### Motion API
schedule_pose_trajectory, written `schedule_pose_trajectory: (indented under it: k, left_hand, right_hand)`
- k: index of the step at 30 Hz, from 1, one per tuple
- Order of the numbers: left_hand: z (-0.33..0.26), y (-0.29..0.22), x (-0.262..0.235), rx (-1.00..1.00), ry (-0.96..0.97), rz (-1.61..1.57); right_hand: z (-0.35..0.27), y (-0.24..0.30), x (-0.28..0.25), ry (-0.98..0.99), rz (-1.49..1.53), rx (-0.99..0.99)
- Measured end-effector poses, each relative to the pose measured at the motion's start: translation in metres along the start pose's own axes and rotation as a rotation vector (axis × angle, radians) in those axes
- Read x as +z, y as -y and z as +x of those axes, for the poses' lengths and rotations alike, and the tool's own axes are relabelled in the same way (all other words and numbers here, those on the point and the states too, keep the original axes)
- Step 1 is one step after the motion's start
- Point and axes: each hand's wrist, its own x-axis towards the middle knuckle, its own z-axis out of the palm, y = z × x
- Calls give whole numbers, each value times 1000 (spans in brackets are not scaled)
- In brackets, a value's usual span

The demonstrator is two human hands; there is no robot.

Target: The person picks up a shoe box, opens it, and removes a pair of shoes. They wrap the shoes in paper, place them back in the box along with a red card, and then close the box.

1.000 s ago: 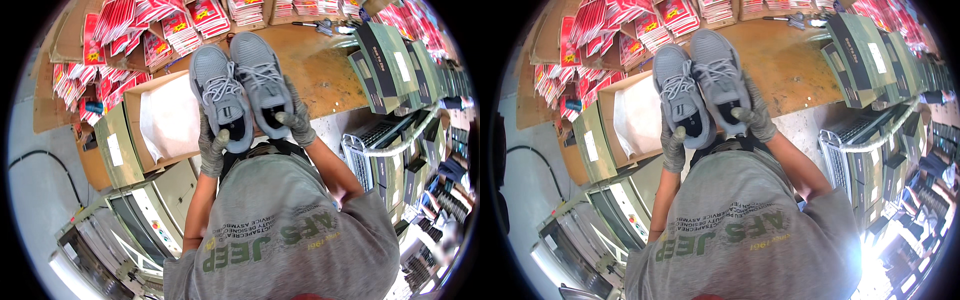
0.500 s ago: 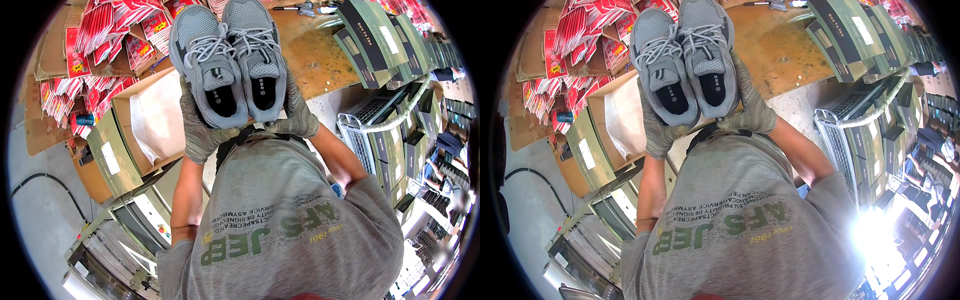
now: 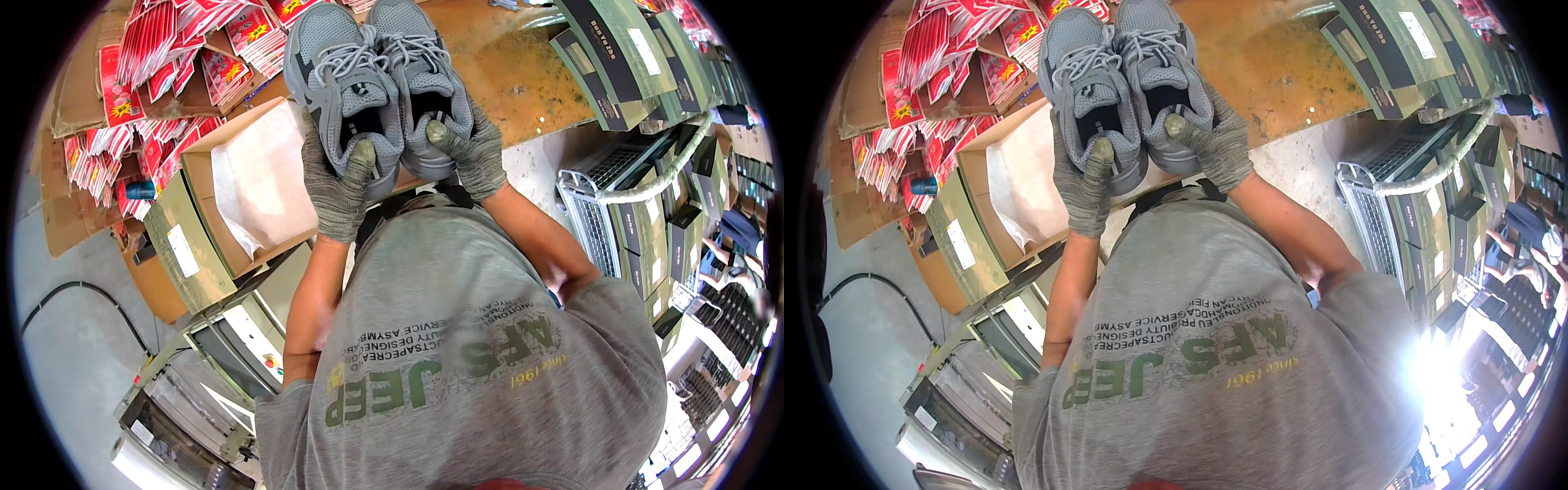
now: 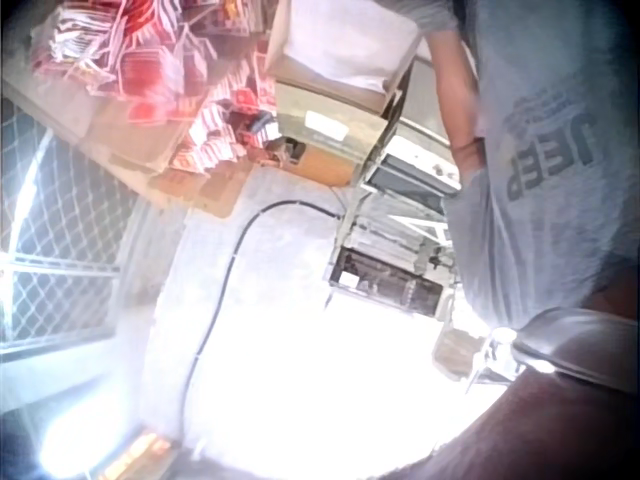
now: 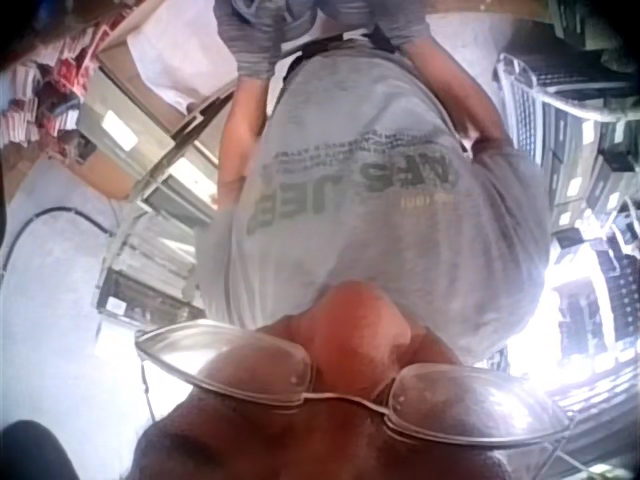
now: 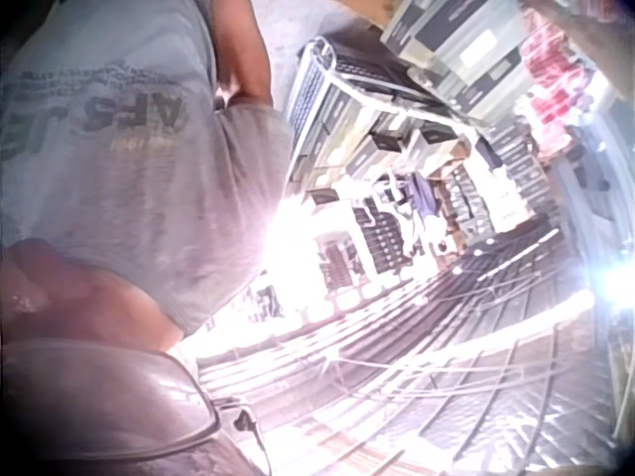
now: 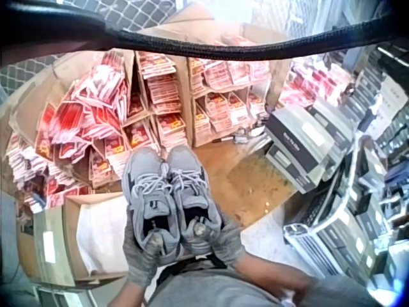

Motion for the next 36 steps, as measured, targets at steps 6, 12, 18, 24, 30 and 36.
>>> schedule_pose_trajectory:
  k: [6,12,18,24,30,36]
  left_hand:
    - [-5,18,0,-27,41,615]
    - [-28,101,-6,-328,314,1287]
    - [-5,104,-23,-546,465,1033]
    - [-14,143,-106,-1082,-543,1060]
    - [-14,163,-9,-129,221,490]
    - [-28,135,27,108,663,403]
  right_hand:
    - [2,-18,-34,-103,-165,-6]
    - [5,-8,-93,-155,-340,-58]
    - [15,3,-114,-119,-455,-112]
    - [28,51,-85,94,-703,-276]
    - [67,101,-16,389,-1027,-532]
    - [122,153,85,1113,-1345,33]
